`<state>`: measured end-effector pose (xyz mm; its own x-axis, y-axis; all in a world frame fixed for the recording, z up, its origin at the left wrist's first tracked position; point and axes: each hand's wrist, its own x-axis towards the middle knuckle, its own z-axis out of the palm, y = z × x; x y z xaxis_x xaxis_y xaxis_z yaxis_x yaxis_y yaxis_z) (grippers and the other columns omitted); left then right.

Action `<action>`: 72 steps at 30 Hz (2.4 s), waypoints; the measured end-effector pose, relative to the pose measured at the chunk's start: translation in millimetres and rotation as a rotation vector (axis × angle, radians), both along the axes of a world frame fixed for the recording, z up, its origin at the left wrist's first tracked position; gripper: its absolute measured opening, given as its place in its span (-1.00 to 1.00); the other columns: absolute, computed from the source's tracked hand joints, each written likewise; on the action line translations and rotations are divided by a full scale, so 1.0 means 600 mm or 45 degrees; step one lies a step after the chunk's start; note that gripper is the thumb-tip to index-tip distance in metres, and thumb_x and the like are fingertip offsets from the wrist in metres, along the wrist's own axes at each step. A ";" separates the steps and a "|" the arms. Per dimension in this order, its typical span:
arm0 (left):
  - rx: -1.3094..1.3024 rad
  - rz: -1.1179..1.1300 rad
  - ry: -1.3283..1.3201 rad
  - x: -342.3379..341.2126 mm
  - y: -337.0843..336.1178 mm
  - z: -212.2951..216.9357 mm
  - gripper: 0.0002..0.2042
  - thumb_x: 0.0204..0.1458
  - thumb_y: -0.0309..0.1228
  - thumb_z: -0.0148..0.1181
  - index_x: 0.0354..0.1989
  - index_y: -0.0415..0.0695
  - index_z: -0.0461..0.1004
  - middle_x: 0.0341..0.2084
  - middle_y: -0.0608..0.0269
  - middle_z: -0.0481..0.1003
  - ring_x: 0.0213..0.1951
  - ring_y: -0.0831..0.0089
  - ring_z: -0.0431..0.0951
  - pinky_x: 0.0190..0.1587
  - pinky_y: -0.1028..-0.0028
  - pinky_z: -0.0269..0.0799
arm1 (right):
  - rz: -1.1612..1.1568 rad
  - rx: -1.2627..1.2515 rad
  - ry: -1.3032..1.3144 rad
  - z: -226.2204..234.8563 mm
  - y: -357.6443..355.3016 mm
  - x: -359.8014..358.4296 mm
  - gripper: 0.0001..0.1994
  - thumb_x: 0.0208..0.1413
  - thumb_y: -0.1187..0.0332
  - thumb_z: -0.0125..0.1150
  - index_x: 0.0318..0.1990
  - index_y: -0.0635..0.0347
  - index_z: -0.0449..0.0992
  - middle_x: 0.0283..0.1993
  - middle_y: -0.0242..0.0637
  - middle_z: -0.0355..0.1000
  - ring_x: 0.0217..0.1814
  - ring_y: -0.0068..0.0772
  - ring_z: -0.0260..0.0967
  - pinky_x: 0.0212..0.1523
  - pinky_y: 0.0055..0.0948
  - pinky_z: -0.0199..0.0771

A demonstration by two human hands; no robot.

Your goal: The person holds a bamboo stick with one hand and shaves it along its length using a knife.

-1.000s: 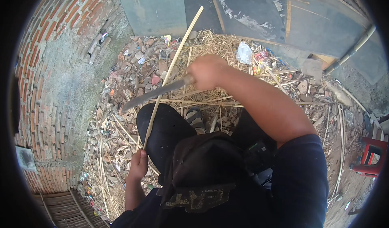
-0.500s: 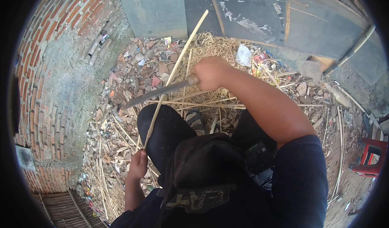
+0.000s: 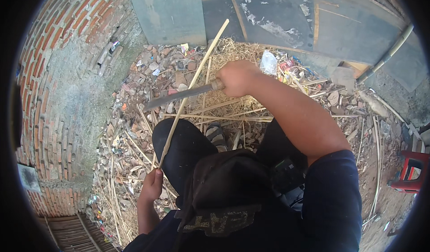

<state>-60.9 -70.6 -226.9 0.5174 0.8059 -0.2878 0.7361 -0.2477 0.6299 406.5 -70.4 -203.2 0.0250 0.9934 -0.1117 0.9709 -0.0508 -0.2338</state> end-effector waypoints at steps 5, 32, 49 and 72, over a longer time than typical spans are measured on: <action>0.011 0.024 -0.055 -0.001 0.003 -0.014 -0.51 0.40 -0.08 -0.14 -0.44 -0.28 0.33 -0.66 0.10 0.33 -0.54 0.40 0.30 -0.44 0.29 0.26 | -0.313 0.002 0.208 0.000 0.011 0.058 -0.75 0.04 0.23 0.19 -0.16 0.05 0.62 -0.23 -0.11 0.58 -0.10 -0.03 0.57 -0.05 -0.06 0.58; -0.008 0.046 -0.118 0.004 -0.010 -0.015 -0.49 0.40 -0.05 -0.15 -0.44 -0.28 0.35 -0.65 0.16 0.32 -0.50 0.46 0.30 -0.40 0.31 0.29 | -0.200 0.175 -0.265 0.052 -0.006 -0.022 -0.43 0.07 0.38 0.21 0.28 0.06 0.26 -0.36 -0.10 0.58 -0.28 -0.01 0.59 -0.22 -0.06 0.60; 0.076 0.037 -0.028 0.003 -0.010 -0.022 -0.44 0.39 0.03 -0.19 -0.44 -0.28 0.33 -0.68 0.09 0.32 -0.54 0.37 0.34 -0.43 0.28 0.27 | -0.146 -0.048 -0.035 0.063 0.002 -0.037 -0.77 0.09 0.31 0.19 -0.09 0.07 0.55 -0.17 -0.17 0.60 -0.07 -0.07 0.58 -0.04 -0.07 0.60; 0.064 0.007 -0.061 0.003 0.004 -0.017 -0.51 0.39 -0.09 -0.11 -0.45 -0.28 0.35 -0.68 0.03 0.32 -0.58 0.31 0.31 -0.45 0.26 0.28 | -0.264 0.056 0.096 0.003 0.013 0.037 -0.83 0.09 0.32 0.17 -0.17 0.01 0.58 -0.23 -0.28 0.58 -0.13 -0.20 0.57 -0.07 -0.09 0.59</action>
